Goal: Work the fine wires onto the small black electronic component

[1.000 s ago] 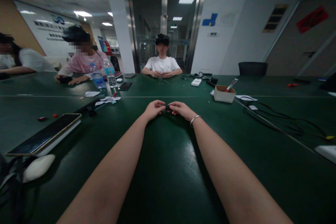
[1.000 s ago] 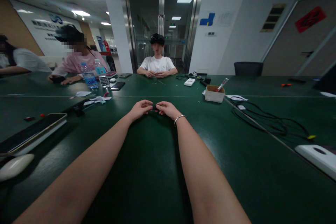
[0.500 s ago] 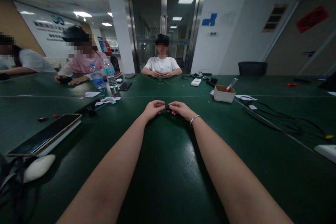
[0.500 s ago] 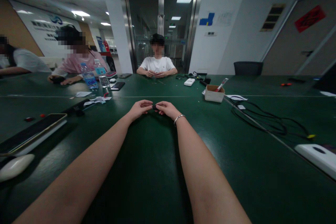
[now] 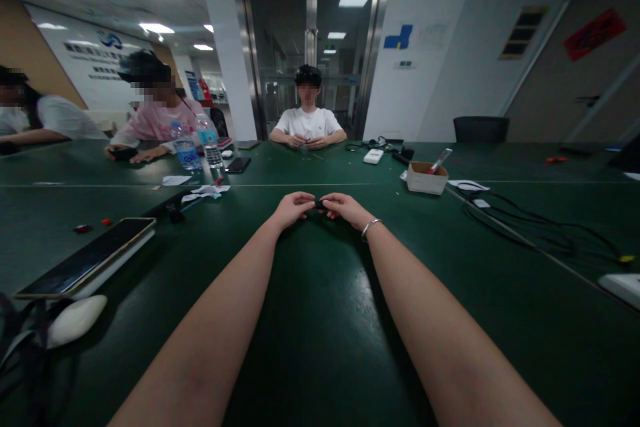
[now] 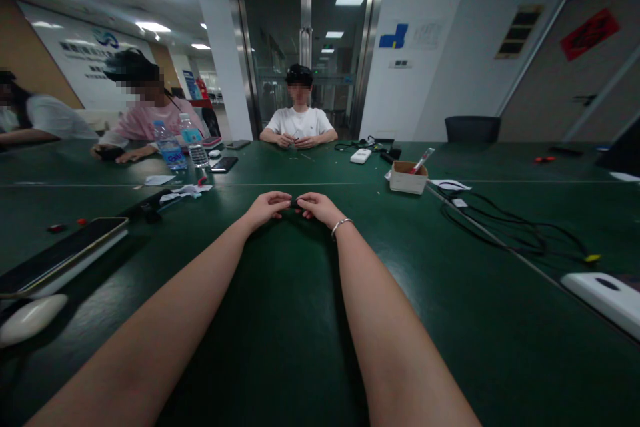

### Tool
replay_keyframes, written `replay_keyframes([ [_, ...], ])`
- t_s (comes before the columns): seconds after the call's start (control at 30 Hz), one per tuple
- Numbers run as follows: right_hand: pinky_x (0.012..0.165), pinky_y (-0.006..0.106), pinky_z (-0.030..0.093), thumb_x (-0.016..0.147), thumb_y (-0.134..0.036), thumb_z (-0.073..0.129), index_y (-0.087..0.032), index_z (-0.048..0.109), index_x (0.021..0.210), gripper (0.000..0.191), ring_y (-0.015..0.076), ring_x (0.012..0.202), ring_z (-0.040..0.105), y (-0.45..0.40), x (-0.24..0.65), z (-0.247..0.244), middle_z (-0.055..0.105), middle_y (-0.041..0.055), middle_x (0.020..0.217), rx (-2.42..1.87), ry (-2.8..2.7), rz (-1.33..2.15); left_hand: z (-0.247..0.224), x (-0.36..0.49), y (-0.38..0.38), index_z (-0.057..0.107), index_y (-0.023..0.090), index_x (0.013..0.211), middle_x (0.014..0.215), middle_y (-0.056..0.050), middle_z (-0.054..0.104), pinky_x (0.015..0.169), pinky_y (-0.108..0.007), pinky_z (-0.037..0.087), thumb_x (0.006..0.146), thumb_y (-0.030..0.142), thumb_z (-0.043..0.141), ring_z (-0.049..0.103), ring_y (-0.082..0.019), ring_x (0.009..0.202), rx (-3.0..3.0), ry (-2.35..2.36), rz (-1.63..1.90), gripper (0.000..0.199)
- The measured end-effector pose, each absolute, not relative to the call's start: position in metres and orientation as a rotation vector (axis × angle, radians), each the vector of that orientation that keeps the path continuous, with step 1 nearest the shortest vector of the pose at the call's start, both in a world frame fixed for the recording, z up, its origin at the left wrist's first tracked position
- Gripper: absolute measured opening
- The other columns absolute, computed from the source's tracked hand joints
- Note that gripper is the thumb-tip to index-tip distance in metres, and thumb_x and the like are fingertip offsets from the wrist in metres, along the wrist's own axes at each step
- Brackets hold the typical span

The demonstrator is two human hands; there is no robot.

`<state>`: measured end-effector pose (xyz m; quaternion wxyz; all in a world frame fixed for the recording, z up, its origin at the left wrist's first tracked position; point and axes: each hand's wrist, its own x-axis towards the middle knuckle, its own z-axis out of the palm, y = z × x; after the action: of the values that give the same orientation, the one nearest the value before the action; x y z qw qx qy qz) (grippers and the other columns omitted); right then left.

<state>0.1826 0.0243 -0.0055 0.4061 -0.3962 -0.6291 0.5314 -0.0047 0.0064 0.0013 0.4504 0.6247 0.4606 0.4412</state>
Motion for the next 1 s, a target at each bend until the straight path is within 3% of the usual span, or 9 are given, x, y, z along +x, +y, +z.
replay_keyframes([
  [0.2,0.050,0.015,0.048,0.083,-0.014,0.063,-0.013,0.065,0.095,0.012,0.0054,0.050,0.056,0.0227,0.1829,-0.0044,0.068,0.0018,0.071,-1.005,-1.576,1.326,-0.0022,-0.0003,0.0119,0.062,0.014,0.095,0.076,-0.007,0.067,0.050,-0.019,0.041,0.082,0.037,0.058,0.063,-0.012,0.062,1.463,1.224,1.055,0.027],
  [0.43,0.050,0.015,0.048,0.084,-0.015,0.062,-0.013,0.064,0.095,0.012,0.0057,0.051,0.056,0.0235,0.1836,-0.0054,0.069,0.0024,0.072,-0.991,-1.583,1.336,-0.0004,-0.0049,0.0087,0.063,0.015,0.096,0.091,-0.008,0.068,0.059,-0.021,0.047,0.074,0.026,0.068,0.065,-0.014,0.076,1.477,1.136,1.111,0.025],
  [0.57,0.049,0.014,0.048,0.083,-0.014,0.062,-0.013,0.064,0.094,0.011,0.0052,0.050,0.056,0.0234,0.1834,-0.0051,0.067,0.0014,0.070,-0.991,-1.571,1.337,0.0004,-0.0032,0.0107,0.063,0.012,0.094,0.077,-0.008,0.067,0.056,-0.022,0.046,0.084,0.033,0.057,0.065,-0.014,0.066,1.385,1.162,1.060,0.024],
  [0.67,0.049,0.014,0.048,0.083,-0.014,0.063,-0.013,0.064,0.094,0.011,0.0051,0.050,0.056,0.0236,0.1835,-0.0051,0.068,0.0014,0.070,-0.987,-1.570,1.342,-0.0008,-0.0027,0.0120,0.063,0.012,0.093,0.070,-0.005,0.065,0.056,-0.021,0.046,0.082,0.029,0.060,0.062,-0.011,0.061,1.432,1.144,1.055,0.021],
  [0.83,0.050,0.014,0.048,0.084,-0.014,0.062,-0.013,0.064,0.096,0.012,0.0054,0.051,0.056,0.0243,0.1839,-0.0059,0.069,0.0029,0.073,-0.995,-1.575,1.336,-0.0012,-0.0068,0.0090,0.065,0.013,0.094,0.081,-0.006,0.066,0.062,-0.023,0.046,0.073,0.023,0.069,0.061,-0.011,0.069,1.453,1.091,1.096,0.023],
  [1.0,0.050,0.014,0.048,0.086,-0.013,0.059,-0.012,0.063,0.097,0.012,0.0053,0.051,0.056,0.0233,0.1837,-0.0056,0.069,0.0033,0.073,-0.994,-1.569,1.343,0.0011,-0.0087,0.0065,0.065,0.015,0.095,0.093,-0.008,0.067,0.066,-0.025,0.047,0.064,0.028,0.077,0.062,-0.015,0.081,1.477,1.053,1.099,0.036],
])
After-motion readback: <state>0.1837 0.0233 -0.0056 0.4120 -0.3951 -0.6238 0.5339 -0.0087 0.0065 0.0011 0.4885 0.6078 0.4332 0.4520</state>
